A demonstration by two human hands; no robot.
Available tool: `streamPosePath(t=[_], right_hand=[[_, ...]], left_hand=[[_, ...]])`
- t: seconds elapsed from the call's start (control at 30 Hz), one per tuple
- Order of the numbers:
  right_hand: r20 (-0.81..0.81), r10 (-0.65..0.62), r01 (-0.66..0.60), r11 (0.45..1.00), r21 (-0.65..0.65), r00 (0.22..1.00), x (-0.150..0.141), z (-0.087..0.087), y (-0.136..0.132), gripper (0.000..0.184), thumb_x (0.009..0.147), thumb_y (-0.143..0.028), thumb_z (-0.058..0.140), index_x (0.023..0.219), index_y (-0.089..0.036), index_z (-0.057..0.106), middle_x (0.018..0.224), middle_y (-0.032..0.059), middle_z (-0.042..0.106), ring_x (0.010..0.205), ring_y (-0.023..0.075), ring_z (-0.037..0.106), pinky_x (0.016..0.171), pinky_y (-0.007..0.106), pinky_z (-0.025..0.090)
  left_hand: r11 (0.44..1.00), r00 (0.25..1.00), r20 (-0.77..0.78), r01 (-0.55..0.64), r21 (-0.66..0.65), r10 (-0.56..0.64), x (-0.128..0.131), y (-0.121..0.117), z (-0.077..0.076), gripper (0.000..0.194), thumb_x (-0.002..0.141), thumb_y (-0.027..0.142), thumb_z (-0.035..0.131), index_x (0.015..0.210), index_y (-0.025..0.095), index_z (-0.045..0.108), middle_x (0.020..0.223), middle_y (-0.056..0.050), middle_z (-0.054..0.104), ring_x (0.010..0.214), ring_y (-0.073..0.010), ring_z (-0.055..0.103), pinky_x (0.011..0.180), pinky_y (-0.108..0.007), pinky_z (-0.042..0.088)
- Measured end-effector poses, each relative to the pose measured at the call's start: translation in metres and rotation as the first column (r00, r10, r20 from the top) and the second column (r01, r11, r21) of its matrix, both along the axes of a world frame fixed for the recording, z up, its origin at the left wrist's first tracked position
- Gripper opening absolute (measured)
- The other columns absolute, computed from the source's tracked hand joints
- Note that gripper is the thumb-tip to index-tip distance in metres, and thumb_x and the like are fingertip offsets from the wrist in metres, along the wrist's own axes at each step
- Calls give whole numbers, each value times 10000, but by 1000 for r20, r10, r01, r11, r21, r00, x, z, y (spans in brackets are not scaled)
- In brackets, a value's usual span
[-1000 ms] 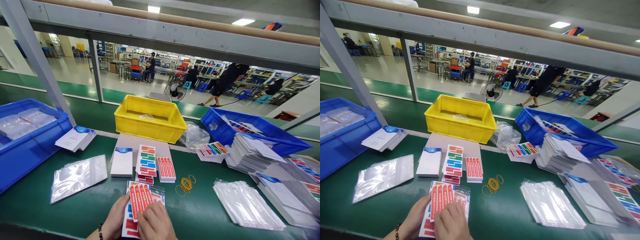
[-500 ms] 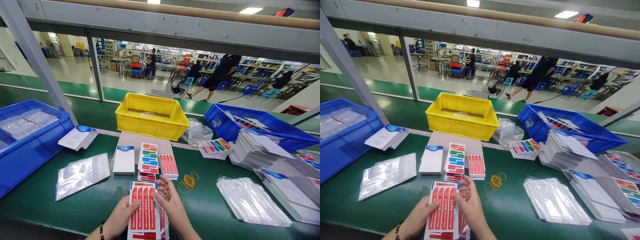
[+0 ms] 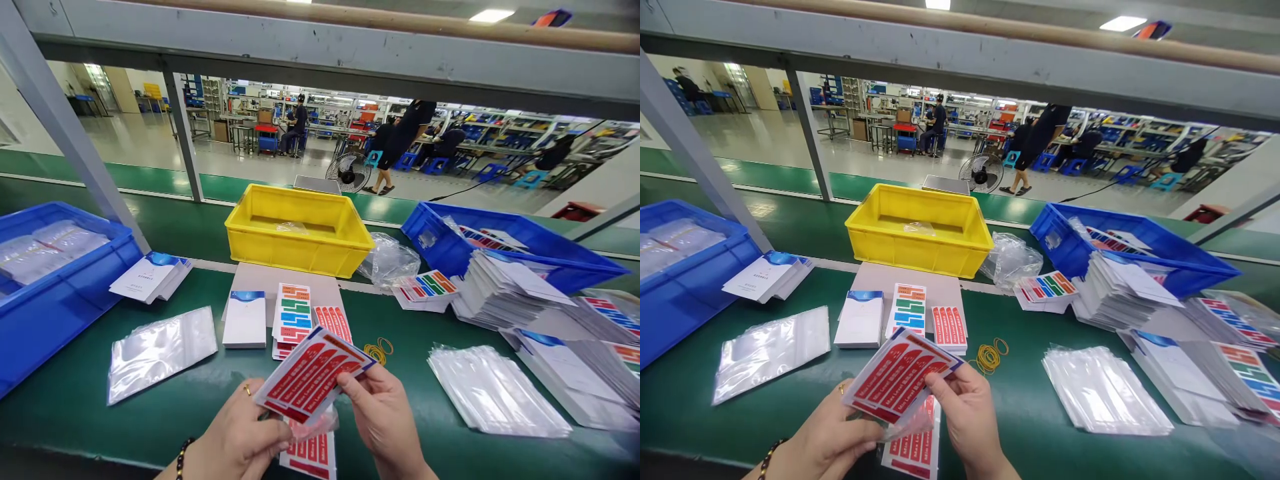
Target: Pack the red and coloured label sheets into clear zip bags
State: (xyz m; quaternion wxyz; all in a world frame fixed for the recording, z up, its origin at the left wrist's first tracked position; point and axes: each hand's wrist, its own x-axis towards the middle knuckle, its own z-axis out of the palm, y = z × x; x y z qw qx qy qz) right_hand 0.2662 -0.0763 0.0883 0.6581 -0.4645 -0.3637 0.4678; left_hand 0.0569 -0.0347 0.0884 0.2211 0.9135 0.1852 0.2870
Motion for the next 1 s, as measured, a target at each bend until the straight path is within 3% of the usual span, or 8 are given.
streamPosePath(t=[0.1, 0.23, 0.37, 0.5, 0.67, 0.8, 0.93, 1.0], right_hand=[[195, 33, -23, 998, -51, 980, 3, 0, -6, 127, 767, -265, 648, 879, -222, 692, 840, 46, 725, 755, 202, 670, 678, 290, 555], [429, 128, -85, 989, -117, 894, 8, 3, -13, 178, 805, -286, 595, 941, -209, 681, 863, 60, 709, 751, 203, 653, 669, 288, 540], [487, 156, -99, 985, -141, 860, 12, 5, -16, 194, 814, -302, 576, 943, -199, 678, 870, 71, 704, 757, 208, 646, 693, 305, 529], [454, 144, -91, 987, -136, 879, 16, 10, -16, 205, 815, -310, 569, 948, -191, 669, 888, 75, 700, 775, 210, 645, 705, 303, 527], [590, 248, -190, 969, -160, 768, 9, 20, -13, 143, 817, -266, 559, 834, -189, 680, 759, 36, 677, 702, 171, 619, 670, 252, 504], [624, 260, -252, 962, -104, 736, 5, 23, -15, 115, 802, -210, 562, 794, -197, 676, 775, 34, 659, 742, 172, 604, 699, 250, 490], [516, 191, -193, 980, -51, 835, 6, 21, -20, 121, 803, -227, 562, 787, -196, 678, 771, 40, 645, 737, 183, 601, 683, 263, 499], [497, 184, -180, 982, -55, 848, 6, 20, -21, 129, 805, -231, 559, 760, -199, 675, 756, 38, 640, 730, 183, 602, 681, 266, 506]], left_hand=[[989, 999, 27, -26, -145, 30, -2, -1, -3, 203, 832, 137, 436, 898, 222, 609, 866, -65, 560, 782, -177, 532, 645, -299, 487], [965, 994, 88, -37, -259, 61, -2, -5, -10, 220, 823, 97, 432, 889, 215, 605, 907, -69, 499, 835, -179, 531, 685, -316, 500], [948, 991, 125, -6, -319, 49, 0, -7, -10, 214, 819, 85, 433, 875, 211, 597, 938, -69, 478, 850, -171, 534, 711, -309, 510], [966, 996, 93, 32, -256, -9, 3, -5, 0, 212, 810, 85, 453, 876, 218, 605, 965, -77, 515, 877, -187, 540, 730, -324, 514], [976, 991, 131, 47, -214, -19, 6, -5, 0, 222, 825, 112, 446, 907, 226, 619, 995, -91, 544, 895, -195, 555, 730, -321, 519], [977, 982, 182, -11, -213, 51, 6, -8, -2, 217, 832, 121, 437, 906, 213, 618, 998, -101, 538, 883, -193, 559, 721, -315, 520], [991, 987, 155, -14, -132, 35, 6, -7, 3, 181, 814, 128, 470, 853, 207, 628, 974, -99, 537, 860, -199, 556, 698, -316, 518], [995, 988, 153, 12, -97, 3, 7, -6, 5, 184, 803, 107, 476, 864, 201, 622, 970, -97, 528, 863, -196, 549, 698, -310, 514]])
